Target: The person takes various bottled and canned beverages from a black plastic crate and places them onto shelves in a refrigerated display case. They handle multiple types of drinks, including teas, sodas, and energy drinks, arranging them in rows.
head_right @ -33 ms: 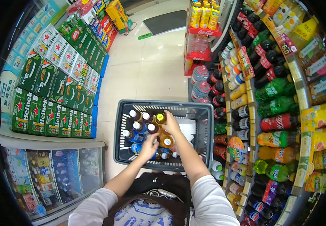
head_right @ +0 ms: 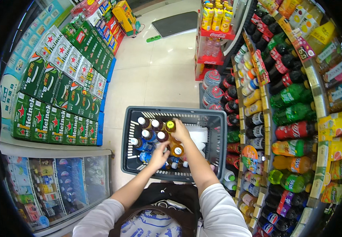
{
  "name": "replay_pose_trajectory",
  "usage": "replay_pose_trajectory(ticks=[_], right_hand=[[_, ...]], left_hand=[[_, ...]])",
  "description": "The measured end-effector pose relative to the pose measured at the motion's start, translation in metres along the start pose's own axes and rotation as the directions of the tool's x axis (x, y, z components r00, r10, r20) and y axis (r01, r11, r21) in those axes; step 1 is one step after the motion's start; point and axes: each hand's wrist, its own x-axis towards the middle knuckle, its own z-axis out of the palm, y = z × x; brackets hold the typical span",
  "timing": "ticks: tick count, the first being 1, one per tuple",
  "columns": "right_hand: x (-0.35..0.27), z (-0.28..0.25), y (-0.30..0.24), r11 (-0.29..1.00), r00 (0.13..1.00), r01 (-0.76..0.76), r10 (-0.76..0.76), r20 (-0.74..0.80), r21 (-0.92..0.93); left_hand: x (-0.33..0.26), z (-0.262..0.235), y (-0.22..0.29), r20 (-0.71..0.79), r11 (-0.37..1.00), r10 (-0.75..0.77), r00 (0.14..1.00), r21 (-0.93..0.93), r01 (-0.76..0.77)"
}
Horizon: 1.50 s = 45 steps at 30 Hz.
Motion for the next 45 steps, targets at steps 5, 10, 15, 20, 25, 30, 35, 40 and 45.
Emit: replay_pose_trajectory(ticks=[5,10,15,20,25,30,35,40,45], right_hand=[[0.032,0.018,0.008,0.954,0.93,-0.275,0.295,0.22,-0.118],[0.042,0.012,0.013,0.981,0.954,0.114,-0.063,0.293,-0.16],[0.031,-0.022,0.0,0.988,0.976,0.148,-0.138,0.169,-0.045],[-0.021,-0.084,-0.059,0.919,0.905,0.394,-0.389,-0.173,-0.005],[-0.119,-0.177,-0.157,0.919,0.851,0.353,-0.394,-0.348,-0.176],[-0.214,-0.254,-0.222,0.859,0.716,0.255,-0.477,-0.51,-0.444],[-0.293,-0.325,-0.231,0.915,0.563,0.178,-0.396,-0.726,-0.361],[-0.362,-0.367,-0.19,0.942,0.318,0.024,-0.325,-0.891,-0.335],[-0.374,-0.383,-0.173,0.893,0.141,-0.161,-0.401,-0.905,-0.42]], left_hand=[[0.004,-0.006,-0.015,0.038,0.995,-0.047,0.998,-0.089,0.05],[0.023,-0.006,-0.038,0.014,0.924,-0.179,0.984,-0.34,0.173],[0.032,0.005,-0.036,0.083,0.89,-0.152,0.985,-0.421,0.172],[0.031,0.002,-0.004,-0.049,0.974,0.209,0.977,-0.085,-0.212],[0.032,0.017,0.079,-0.091,0.921,0.355,0.931,-0.138,-0.365],[0.037,0.046,0.2,0.047,0.544,0.833,0.552,-0.253,-0.8],[0.024,0.08,0.33,0.096,0.169,0.985,0.142,-0.393,-0.904],[-0.013,0.092,0.455,0.187,0.267,0.964,0.19,-0.689,-0.674],[-0.006,0.127,0.501,0.271,0.266,0.956,0.114,-0.632,-0.728]])
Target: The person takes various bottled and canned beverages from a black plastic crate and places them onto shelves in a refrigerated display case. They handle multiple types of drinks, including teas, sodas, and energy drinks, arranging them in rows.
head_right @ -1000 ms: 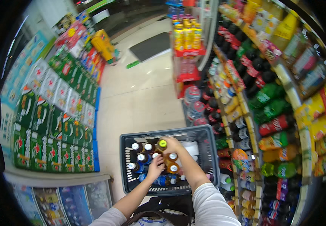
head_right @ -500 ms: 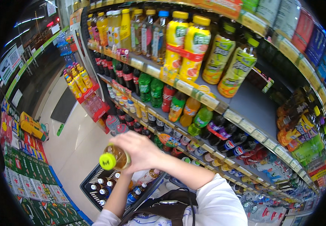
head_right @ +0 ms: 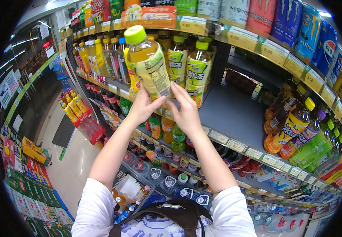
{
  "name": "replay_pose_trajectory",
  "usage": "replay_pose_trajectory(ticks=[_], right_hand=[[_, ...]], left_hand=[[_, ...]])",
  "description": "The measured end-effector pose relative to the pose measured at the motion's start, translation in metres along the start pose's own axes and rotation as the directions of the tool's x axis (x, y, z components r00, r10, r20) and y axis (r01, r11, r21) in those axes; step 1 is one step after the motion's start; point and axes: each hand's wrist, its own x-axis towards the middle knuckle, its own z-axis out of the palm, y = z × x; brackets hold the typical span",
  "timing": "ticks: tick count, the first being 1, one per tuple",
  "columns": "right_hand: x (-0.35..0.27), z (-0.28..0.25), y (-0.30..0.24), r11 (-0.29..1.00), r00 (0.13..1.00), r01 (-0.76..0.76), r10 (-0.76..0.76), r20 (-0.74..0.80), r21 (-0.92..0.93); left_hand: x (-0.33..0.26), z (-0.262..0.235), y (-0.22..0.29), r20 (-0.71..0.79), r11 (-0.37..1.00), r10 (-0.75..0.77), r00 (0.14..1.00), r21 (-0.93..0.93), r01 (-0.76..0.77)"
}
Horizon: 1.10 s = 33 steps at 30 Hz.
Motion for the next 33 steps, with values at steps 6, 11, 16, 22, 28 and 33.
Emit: replay_pose_trajectory(ticks=[6,11,16,22,28,33], right_hand=[[-0.007,0.014,0.025,0.991,0.991,-0.114,0.109,-0.073,-0.073],[-0.009,0.021,0.031,0.991,0.991,-0.103,0.095,-0.099,-0.083],[-0.006,0.029,0.03,0.979,0.982,-0.172,0.163,-0.094,-0.108],[-0.002,0.03,0.032,0.973,0.978,-0.199,0.189,-0.088,-0.119],[-0.004,0.031,0.034,0.977,0.976,-0.199,0.191,-0.108,-0.071],[0.001,0.035,0.039,0.972,0.969,-0.218,0.204,-0.139,-0.088]], left_hand=[[0.015,0.027,-0.022,-0.003,0.999,-0.016,1.0,-0.047,0.016],[0.022,0.033,-0.024,-0.01,0.993,-0.115,0.993,0.006,0.115],[0.023,0.03,-0.021,-0.014,0.983,-0.169,0.986,0.067,0.169],[0.022,0.034,-0.02,-0.049,0.992,-0.118,0.992,0.033,0.12],[0.024,0.031,-0.018,-0.032,0.98,-0.171,0.985,0.103,0.173],[0.028,0.035,-0.022,-0.071,0.968,-0.168,0.983,0.177,0.178]])
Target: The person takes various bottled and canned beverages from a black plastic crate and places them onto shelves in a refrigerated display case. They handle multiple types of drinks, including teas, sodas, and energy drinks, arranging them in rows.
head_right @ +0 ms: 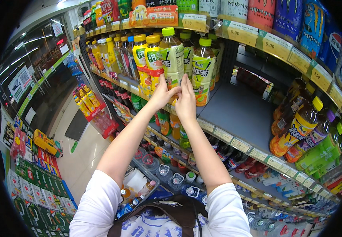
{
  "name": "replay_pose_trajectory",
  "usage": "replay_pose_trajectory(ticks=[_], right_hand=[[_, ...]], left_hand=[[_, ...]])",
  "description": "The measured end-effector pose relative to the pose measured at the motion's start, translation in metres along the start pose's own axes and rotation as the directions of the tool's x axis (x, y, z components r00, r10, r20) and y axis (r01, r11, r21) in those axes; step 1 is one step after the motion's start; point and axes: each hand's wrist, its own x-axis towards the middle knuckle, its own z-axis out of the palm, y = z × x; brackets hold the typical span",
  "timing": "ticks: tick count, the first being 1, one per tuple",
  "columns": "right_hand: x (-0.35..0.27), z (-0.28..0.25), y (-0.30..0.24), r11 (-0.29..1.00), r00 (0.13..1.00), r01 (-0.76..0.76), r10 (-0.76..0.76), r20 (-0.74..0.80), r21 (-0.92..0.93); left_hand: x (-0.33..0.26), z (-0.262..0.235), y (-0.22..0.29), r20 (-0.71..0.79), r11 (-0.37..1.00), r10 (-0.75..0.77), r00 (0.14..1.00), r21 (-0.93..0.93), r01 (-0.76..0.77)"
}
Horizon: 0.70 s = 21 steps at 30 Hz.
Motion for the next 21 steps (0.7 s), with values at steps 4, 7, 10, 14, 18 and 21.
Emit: replay_pose_trajectory(ticks=[4,7,10,14,18,21], right_hand=[[0.001,-0.001,0.003,0.997,0.997,-0.053,0.056,0.048,-0.06],[0.0,0.002,0.009,0.986,0.992,-0.098,0.107,0.06,-0.132],[-0.003,0.001,0.004,0.984,0.989,-0.1,0.114,0.093,-0.145],[-0.004,0.0,0.0,0.977,0.985,-0.11,0.132,0.114,-0.18],[-0.004,-0.001,-0.001,0.977,0.98,-0.135,0.157,0.126,-0.167],[-0.007,-0.002,0.0,0.983,0.988,-0.096,0.113,0.106,-0.159]], left_hand=[[-0.001,0.007,-0.004,0.008,0.992,-0.067,0.998,0.111,0.066],[-0.001,0.013,-0.006,0.016,0.972,-0.082,0.997,0.223,0.076],[-0.002,0.012,-0.01,0.027,0.965,-0.088,0.996,0.25,0.079],[-0.001,0.011,-0.002,0.037,0.956,-0.138,0.99,0.267,0.123],[-0.002,0.01,0.003,0.022,0.934,-0.132,0.991,0.337,0.117],[-0.003,0.009,0.017,0.025,0.888,-0.207,0.978,0.425,0.177]])
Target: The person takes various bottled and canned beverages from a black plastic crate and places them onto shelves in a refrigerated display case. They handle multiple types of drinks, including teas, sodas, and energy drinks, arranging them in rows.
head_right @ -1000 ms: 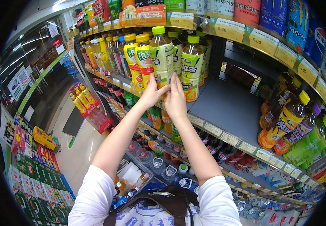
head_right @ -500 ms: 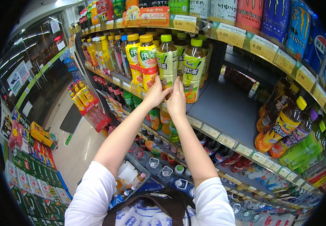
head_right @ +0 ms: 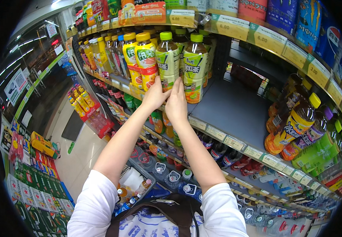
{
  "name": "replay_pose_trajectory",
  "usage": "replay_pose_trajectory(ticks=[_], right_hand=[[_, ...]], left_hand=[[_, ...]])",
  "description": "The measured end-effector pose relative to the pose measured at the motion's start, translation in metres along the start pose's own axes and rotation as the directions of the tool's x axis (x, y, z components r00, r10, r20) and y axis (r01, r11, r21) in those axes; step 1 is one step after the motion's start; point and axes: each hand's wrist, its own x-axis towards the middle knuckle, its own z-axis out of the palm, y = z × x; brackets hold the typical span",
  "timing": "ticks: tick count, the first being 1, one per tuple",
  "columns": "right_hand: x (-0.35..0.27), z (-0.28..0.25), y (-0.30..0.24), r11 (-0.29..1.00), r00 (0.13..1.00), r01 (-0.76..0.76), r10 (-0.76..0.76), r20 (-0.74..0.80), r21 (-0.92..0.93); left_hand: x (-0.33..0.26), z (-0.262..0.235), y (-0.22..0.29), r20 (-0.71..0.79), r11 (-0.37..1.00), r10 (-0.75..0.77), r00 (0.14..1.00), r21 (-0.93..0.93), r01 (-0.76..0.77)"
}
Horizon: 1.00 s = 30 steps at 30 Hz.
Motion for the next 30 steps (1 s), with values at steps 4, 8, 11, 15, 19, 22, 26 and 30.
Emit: replay_pose_trajectory(ticks=[4,8,11,15,19,22,26,30], right_hand=[[-0.014,-0.01,-0.002,0.99,0.984,0.14,-0.142,-0.106,-0.025],[-0.017,-0.024,0.005,0.997,0.891,0.071,-0.078,-0.447,-0.033],[-0.006,-0.022,0.014,0.999,0.92,-0.034,0.021,-0.39,-0.027],[0.001,-0.029,0.02,0.965,0.955,-0.248,0.23,-0.185,-0.082],[0.002,-0.027,0.022,0.962,0.958,-0.242,0.216,-0.188,-0.13],[0.002,-0.027,0.025,0.963,0.959,-0.23,0.2,-0.202,-0.139],[-0.001,-0.027,0.02,0.964,0.96,-0.237,0.213,-0.182,-0.118],[-0.021,-0.023,-0.005,0.99,0.888,0.047,-0.103,-0.448,-0.135]], left_hand=[[-0.009,0.005,0.004,-0.052,0.99,-0.021,0.998,-0.142,0.013],[-0.018,0.022,-0.001,-0.332,0.967,0.157,0.93,-0.141,-0.213],[-0.018,0.029,0.001,-0.495,0.918,0.385,0.779,0.12,-0.378],[-0.018,0.032,0.012,-0.431,0.864,0.503,0.75,0.274,-0.422],[-0.017,0.042,0.016,-0.428,0.861,0.504,0.75,0.309,-0.403],[-0.018,0.047,0.017,-0.427,0.87,0.491,0.759,0.279,-0.406],[-0.021,0.043,0.013,-0.417,0.875,0.484,0.769,0.241,-0.42],[-0.034,0.036,0.009,-0.449,0.893,0.438,0.779,0.116,-0.436]])
